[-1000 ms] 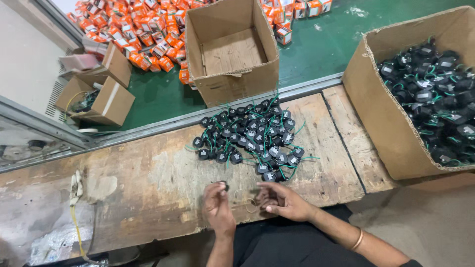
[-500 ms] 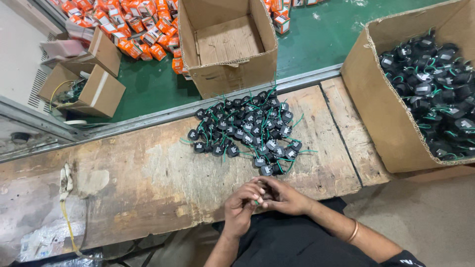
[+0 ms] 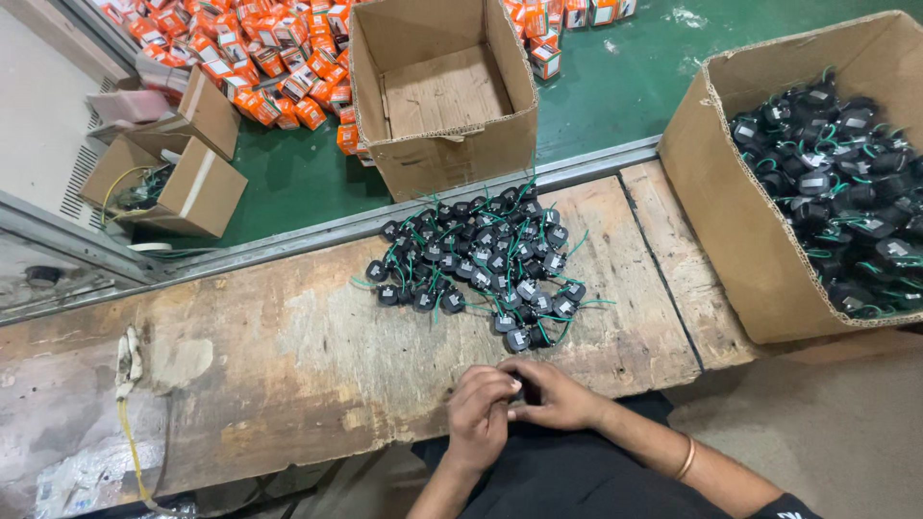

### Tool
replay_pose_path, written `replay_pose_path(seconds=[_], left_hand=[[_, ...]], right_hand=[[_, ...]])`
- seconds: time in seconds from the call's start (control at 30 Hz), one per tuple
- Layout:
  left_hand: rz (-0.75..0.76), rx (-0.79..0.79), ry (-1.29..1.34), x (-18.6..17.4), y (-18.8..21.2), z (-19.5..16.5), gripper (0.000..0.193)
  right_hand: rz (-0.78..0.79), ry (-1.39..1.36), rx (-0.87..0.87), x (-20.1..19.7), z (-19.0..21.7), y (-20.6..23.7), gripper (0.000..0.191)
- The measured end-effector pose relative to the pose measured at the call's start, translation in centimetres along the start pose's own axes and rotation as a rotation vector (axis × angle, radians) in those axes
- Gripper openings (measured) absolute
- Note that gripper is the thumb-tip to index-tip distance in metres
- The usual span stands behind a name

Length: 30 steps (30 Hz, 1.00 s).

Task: The person picks up black wired electrical components from the workbench one at a time and places them into a large cardboard box beside the bench. They work through the pile of components, occasionally gathering scattered units closer before placing them in the box.

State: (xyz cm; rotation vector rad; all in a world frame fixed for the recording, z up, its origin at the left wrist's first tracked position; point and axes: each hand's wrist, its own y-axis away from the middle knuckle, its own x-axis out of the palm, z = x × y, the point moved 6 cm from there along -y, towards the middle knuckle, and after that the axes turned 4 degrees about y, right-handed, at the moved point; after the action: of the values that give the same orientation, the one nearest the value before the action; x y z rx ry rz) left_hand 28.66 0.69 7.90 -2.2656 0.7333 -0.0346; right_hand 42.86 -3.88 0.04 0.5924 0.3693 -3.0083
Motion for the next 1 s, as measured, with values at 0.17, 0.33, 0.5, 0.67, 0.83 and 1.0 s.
replay_pose_path(seconds=[0.17,0.33,0.5,0.67,0.83,1.0], left_hand=[[-0.038,0.07,-0.052,-0.5,-0.5,-0.8,0.027],[-0.005,0.025,-0.058,0.3,-0.5,-0.3,0.028],[0.089,0.01,-0.04,0.5,-0.2,-0.1,0.029],[0.176,0.05,-0.041,0.2,-0.5,-0.3,0.031],[0.153,0.095,-0.088,-0.9,-1.0,-0.6,0.027],[0.121,-0.026,-0.079,-1.0,-0.5,0.8,0.022]], right_hand=[[-0.073,-0.327,0.093,-0.4,-0.1,-0.1,0.057],[0.078,0.102,-0.064,0.8,-0.7,0.6,0.047],[0.03,0.109,-0.105,1.0,-1.2,0.8,0.036],[0.04,0.027,-0.062,0.7,-1.1,0.8,0.028],[0.035,0.119,-0.002,0.4,-0.5,0.4,0.031],[0.025,0.103,0.015,0.4,0.0,0.2,0.036]])
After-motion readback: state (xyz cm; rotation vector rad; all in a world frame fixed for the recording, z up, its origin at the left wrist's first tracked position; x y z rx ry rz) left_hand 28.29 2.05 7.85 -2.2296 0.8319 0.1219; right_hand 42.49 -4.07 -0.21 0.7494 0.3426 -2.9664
